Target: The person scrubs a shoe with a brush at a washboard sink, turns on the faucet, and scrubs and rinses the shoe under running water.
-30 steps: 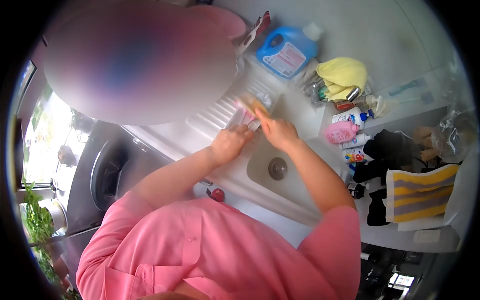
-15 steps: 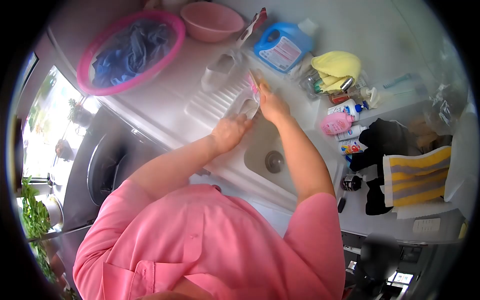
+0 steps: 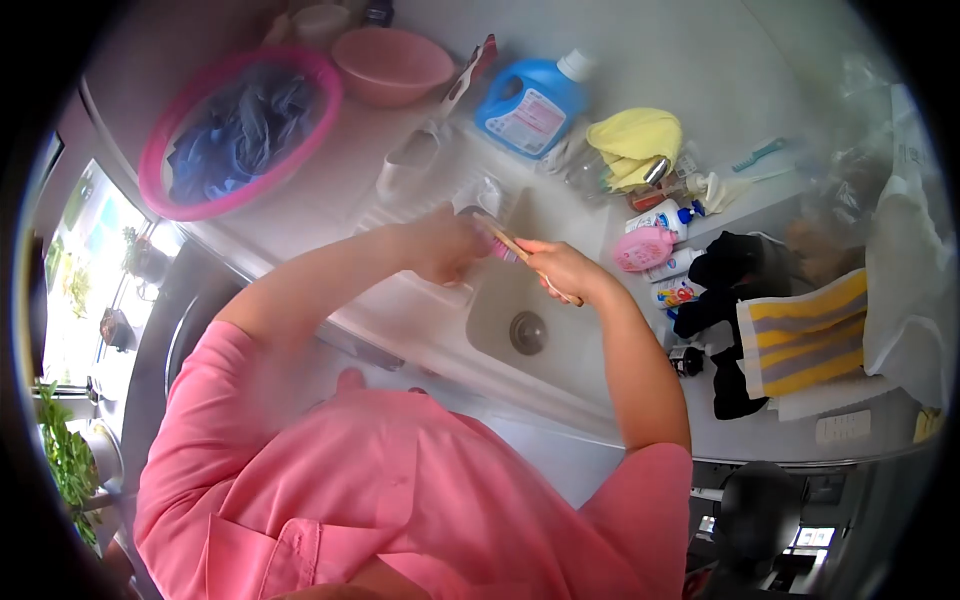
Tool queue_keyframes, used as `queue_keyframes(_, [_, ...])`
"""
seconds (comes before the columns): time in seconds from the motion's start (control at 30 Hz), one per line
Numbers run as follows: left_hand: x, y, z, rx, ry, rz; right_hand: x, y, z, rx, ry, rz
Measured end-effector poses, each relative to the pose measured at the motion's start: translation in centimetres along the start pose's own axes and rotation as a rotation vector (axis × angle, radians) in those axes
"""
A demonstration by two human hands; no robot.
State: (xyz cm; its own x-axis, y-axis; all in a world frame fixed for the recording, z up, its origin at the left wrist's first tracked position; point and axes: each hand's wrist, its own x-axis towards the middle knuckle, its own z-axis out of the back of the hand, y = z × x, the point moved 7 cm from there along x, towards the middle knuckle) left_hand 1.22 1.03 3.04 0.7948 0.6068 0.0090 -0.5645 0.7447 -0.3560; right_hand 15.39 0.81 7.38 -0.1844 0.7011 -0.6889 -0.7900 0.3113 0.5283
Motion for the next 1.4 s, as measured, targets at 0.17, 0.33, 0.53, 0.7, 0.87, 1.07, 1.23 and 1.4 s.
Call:
queue_keyframes(0.17, [-0.2,-1.5,-0.6,0.205,-0.267,-0.124,-1.1,3.7,-0.8,-0.206,0.072,-0.015])
queue_keyframes(0.33, [-1.1,-2.4,-1.3,0.093,-0.266,0.047,4.1,3.4,-2.3,-0.527,-0.078,0.133])
queue_keyframes(0.53, [-1.0,-2.1,-2.2,0.114,-0.258,0.189,8.4,1.2,-2.1,-0.354,-0.541,0.160])
queue_keyframes(0.7, [-1.1,-0.7,-2.7,-0.019,-0.462,0.142,3.7,2.3,-3.6,-0.175,-0.198,-0.158])
queue_keyframes(0.87, [0.3,-1.1,-2.7,-0.051,-0.331,0.184,13.3,0.9,-0.5,-0.275,-0.554,0.157])
queue_keyframes(1.07, [0.2,-2.5,-2.7,-0.048,-0.311,0.180,9.9,0.4,-1.2,-0.390,-0.460,0.238])
queue_keyframes(1.23, [0.0,-2.4,-1.7,-0.124,-0.181,0.212,9.1,1.8,-1.5,-0.308,-0.431,0.025])
queue_keyframes(1.4, [-0.1,-1.9,-3.1,-0.100,-0.358,0.133,6.7,-0.4,-1.8,-0.452,-0.288,0.302])
